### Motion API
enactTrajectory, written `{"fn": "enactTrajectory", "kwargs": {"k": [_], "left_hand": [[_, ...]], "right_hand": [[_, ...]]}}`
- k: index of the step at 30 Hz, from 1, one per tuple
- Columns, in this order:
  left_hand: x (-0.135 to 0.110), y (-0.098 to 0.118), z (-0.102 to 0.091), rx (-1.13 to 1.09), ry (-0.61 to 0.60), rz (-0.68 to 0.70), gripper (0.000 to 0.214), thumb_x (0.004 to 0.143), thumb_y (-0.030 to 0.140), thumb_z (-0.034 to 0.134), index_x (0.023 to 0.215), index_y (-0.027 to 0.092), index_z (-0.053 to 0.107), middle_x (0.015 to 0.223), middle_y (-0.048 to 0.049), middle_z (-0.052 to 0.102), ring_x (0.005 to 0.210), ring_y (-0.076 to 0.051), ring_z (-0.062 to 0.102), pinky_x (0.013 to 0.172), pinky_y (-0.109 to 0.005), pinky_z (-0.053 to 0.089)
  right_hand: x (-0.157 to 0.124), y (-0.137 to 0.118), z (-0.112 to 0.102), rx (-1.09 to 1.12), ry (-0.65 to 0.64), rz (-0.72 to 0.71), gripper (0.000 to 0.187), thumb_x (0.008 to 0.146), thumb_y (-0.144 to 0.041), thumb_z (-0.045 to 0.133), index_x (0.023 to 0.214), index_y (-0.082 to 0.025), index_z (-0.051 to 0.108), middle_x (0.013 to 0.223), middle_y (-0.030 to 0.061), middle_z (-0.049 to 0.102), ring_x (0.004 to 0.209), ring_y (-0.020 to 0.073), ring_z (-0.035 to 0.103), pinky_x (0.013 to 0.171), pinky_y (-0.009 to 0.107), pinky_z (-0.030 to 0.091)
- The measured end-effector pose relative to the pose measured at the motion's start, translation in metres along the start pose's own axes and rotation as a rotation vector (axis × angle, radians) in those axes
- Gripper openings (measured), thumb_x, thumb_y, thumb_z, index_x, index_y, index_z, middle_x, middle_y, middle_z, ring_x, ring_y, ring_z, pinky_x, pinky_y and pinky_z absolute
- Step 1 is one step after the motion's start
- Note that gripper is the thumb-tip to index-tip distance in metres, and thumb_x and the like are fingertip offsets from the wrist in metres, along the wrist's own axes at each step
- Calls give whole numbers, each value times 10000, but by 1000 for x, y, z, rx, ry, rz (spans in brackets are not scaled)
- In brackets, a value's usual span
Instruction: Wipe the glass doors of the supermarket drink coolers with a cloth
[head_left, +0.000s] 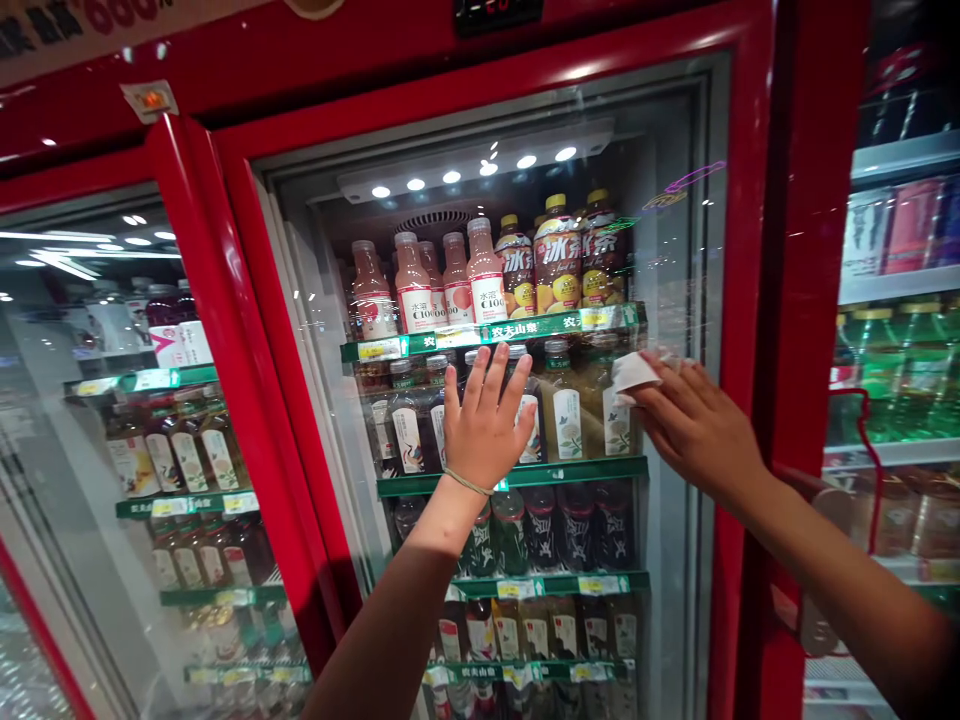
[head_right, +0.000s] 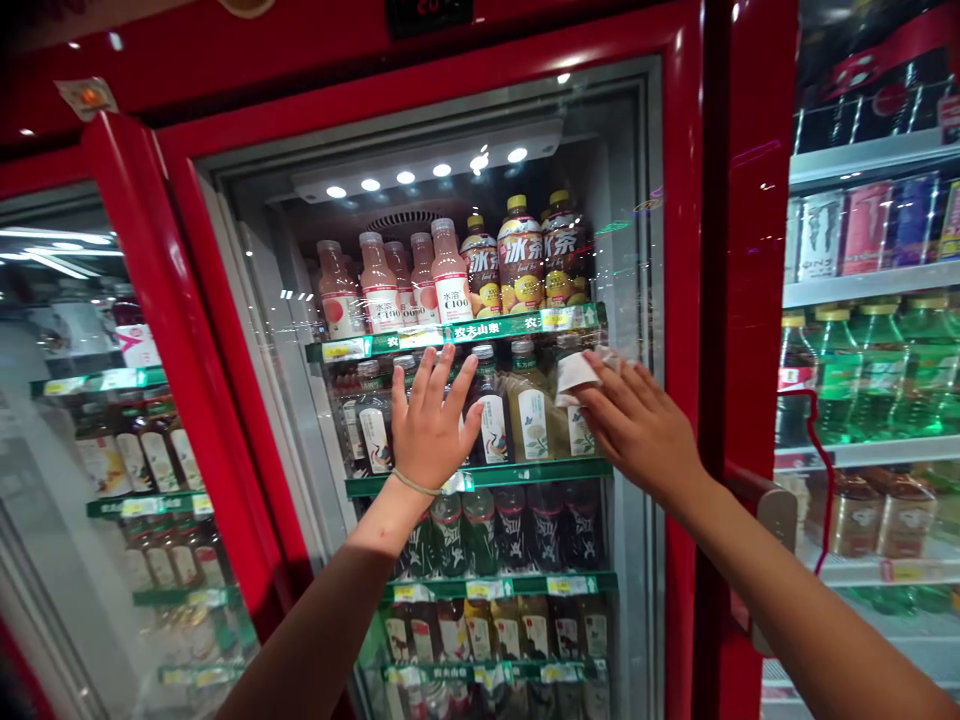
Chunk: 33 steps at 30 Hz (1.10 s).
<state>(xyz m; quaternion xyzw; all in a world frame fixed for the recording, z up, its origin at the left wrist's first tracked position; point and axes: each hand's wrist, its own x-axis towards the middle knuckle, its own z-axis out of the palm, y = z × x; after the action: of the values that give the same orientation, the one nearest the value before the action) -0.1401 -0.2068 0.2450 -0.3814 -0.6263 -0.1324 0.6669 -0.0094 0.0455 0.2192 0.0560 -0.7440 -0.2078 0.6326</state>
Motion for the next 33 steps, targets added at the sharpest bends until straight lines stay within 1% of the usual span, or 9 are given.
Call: {"fn": "enactTrajectory", "kwargs": {"k": [5,8,11,17,20,23,26,29,33], "left_hand": [[0,1,0,5,-12,3,556,1024,427,534,1557,286,462,1630,-53,459,1560,-245,353,1336,-527,73],[0,0,0,3,-18,-1,555,1024,424,532,1559,292,462,1631,-48,458,1563,-242,346,1336,-525,72],[-1,-1,1,9,-30,-3,576,1019,432,535,1571,296,444,1638,-46,449,1572,-248,328,1336,-531,74],[-1,-1,1,10,-15,7,561,1026,432,521,1565,294,451,1638,-39,451,1569,-232,333,1338,-522,69],[0,-1,0,8,-3,10,543,1028,430,520,1550,290,472,1630,-35,463,1556,-229,357,1338,-519,69],[1,-1,0,7,-8,8,538,1032,430,512,1549,287,471,1637,-29,452,1555,-229,358,1337,-523,67],[0,-1,0,13,-13,9,543,1033,433,507,1555,290,463,1642,-25,444,1564,-229,338,1336,-528,67],[-1,-1,0,22,-27,14,565,1030,439,510,1571,292,439,1646,-33,439,1575,-234,316,1334,-534,76],[-1,-1,0,27,-56,11,602,1023,443,522,1594,293,403,1656,-46,422,1586,-250,293,1330,-548,89]], "right_hand": [[12,-3,5,19,82,205,431,1010,-244,578,1439,-225,554,1630,148,454,1503,355,442,1244,589,379],[12,-15,6,41,42,64,346,1008,-251,579,1350,-210,606,1613,147,479,1501,360,442,1251,567,376],[3,-10,4,28,17,-53,288,995,-228,594,1280,-214,629,1593,133,510,1493,344,458,1263,509,378],[19,-6,6,173,149,228,297,1026,-280,527,1315,-223,569,1595,188,489,1501,367,443,1200,633,413],[24,-22,9,264,156,203,227,1014,-326,562,1219,-227,568,1558,192,532,1477,352,481,1197,640,414],[18,-20,11,248,173,138,165,977,-294,642,1118,-239,576,1491,163,608,1443,318,529,1180,558,473],[21,-8,11,185,242,225,243,974,-245,643,1209,-236,585,1479,164,619,1430,306,546,1126,520,533],[36,-10,13,153,292,310,338,1001,-174,573,1327,-262,584,1507,130,602,1436,292,541,1184,562,474],[36,-27,13,185,203,101,442,977,-88,565,1356,-313,602,1533,53,589,1477,284,490,1243,540,426]]}}
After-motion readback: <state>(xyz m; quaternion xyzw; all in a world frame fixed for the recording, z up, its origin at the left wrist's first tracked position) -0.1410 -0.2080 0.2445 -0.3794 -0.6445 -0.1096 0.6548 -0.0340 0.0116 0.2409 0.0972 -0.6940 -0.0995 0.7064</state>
